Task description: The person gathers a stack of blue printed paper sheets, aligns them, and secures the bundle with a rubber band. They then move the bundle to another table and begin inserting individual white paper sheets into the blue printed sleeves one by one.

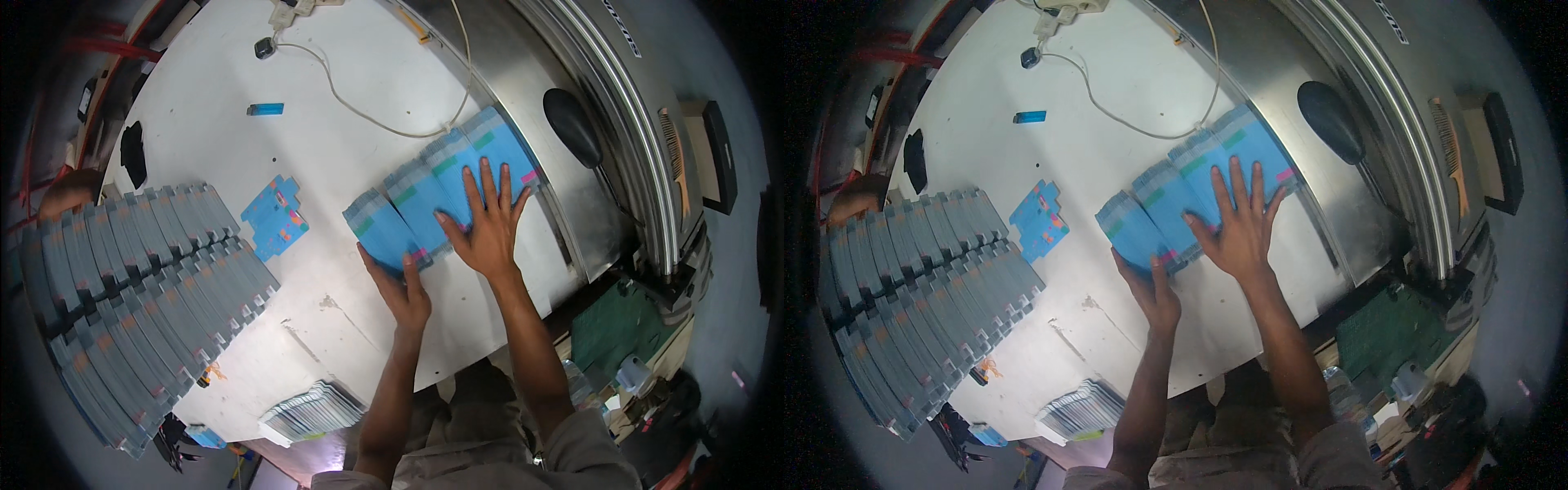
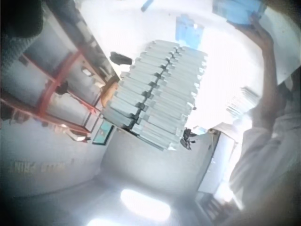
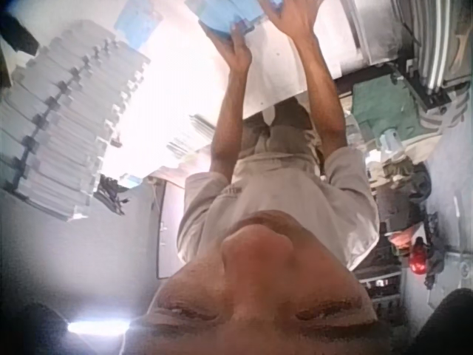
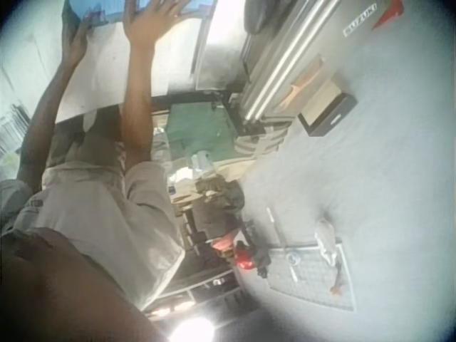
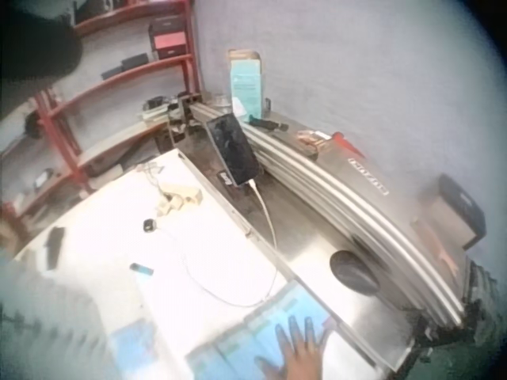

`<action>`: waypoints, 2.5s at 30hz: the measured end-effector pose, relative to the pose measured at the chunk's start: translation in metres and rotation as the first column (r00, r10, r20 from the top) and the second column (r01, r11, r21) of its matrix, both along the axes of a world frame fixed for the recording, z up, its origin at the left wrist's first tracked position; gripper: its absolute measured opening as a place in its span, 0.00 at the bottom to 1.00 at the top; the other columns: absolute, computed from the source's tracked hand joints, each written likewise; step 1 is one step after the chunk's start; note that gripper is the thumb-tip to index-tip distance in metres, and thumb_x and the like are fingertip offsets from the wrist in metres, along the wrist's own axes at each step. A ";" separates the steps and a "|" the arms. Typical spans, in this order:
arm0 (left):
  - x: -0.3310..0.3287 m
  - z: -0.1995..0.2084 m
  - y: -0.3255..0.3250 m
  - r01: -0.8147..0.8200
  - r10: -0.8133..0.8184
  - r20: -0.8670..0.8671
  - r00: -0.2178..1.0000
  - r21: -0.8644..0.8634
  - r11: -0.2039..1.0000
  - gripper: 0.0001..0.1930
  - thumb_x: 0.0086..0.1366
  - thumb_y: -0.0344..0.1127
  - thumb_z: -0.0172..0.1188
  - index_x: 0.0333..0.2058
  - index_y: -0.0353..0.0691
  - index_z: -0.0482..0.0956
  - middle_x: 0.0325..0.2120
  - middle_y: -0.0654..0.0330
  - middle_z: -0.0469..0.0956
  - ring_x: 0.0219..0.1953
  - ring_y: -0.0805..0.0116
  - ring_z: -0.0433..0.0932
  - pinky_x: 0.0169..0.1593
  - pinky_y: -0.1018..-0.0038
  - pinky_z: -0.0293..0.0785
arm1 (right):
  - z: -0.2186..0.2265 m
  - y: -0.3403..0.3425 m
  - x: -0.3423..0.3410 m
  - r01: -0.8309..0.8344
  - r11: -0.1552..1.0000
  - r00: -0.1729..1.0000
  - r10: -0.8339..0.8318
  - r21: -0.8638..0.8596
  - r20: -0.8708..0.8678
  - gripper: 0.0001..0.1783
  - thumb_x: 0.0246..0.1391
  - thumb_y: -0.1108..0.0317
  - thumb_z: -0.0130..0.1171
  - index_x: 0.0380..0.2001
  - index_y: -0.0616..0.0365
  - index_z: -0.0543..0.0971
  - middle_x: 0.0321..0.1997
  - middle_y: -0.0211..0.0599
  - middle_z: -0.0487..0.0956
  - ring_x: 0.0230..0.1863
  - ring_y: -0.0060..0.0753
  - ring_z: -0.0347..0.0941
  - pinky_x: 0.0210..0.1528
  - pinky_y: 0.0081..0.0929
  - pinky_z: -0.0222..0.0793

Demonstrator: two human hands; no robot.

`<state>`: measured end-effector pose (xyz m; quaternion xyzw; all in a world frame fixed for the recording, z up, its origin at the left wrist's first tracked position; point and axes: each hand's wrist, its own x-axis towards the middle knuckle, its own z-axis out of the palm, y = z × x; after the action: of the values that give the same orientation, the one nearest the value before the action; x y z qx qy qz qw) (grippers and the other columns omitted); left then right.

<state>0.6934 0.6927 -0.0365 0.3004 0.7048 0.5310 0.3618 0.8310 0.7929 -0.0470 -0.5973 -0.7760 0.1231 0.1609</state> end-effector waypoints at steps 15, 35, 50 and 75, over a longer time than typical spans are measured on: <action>-0.007 -0.018 -0.005 0.067 -0.062 -0.104 0.993 0.044 0.997 0.39 0.79 0.36 0.52 0.74 0.21 0.40 0.73 0.33 0.50 0.75 0.45 0.53 0.76 0.55 0.49 | 0.073 0.029 -0.044 -0.193 0.935 0.914 0.282 0.297 -0.293 0.56 0.61 0.26 0.53 0.78 0.55 0.55 0.83 0.60 0.45 0.82 0.74 0.33 0.70 0.87 0.22; -0.002 -0.010 0.004 0.049 -0.048 -0.039 0.998 0.011 0.999 0.38 0.80 0.41 0.48 0.74 0.23 0.39 0.74 0.34 0.47 0.76 0.44 0.50 0.76 0.54 0.45 | 0.034 0.057 -0.046 -0.419 0.904 0.275 0.039 -0.083 -0.961 0.54 0.67 0.28 0.40 0.80 0.52 0.38 0.85 0.52 0.41 0.85 0.53 0.32 0.82 0.53 0.20; 0.000 -0.012 0.007 0.017 -0.023 -0.097 0.995 -0.054 0.998 0.44 0.75 0.39 0.58 0.74 0.23 0.39 0.72 0.33 0.51 0.74 0.43 0.54 0.75 0.53 0.48 | 0.061 0.043 0.017 0.320 0.947 0.662 -0.235 -0.015 -0.711 0.41 0.63 0.43 0.63 0.65 0.65 0.64 0.49 0.49 0.78 0.52 0.42 0.76 0.61 0.40 0.69; 0.002 -0.004 0.010 -0.010 0.009 -0.061 0.998 -0.023 1.000 0.43 0.76 0.40 0.59 0.74 0.24 0.41 0.71 0.36 0.52 0.72 0.48 0.57 0.74 0.57 0.52 | -0.002 0.002 -0.018 0.392 0.634 0.151 -0.760 -0.667 -0.633 0.51 0.41 0.55 0.86 0.51 0.56 0.54 0.57 0.61 0.64 0.62 0.49 0.66 0.62 0.44 0.73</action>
<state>0.6957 0.7026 -0.0408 0.3087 0.7231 0.5151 0.3413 0.8126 0.7945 -0.0492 -0.7074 -0.2338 0.4767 0.4665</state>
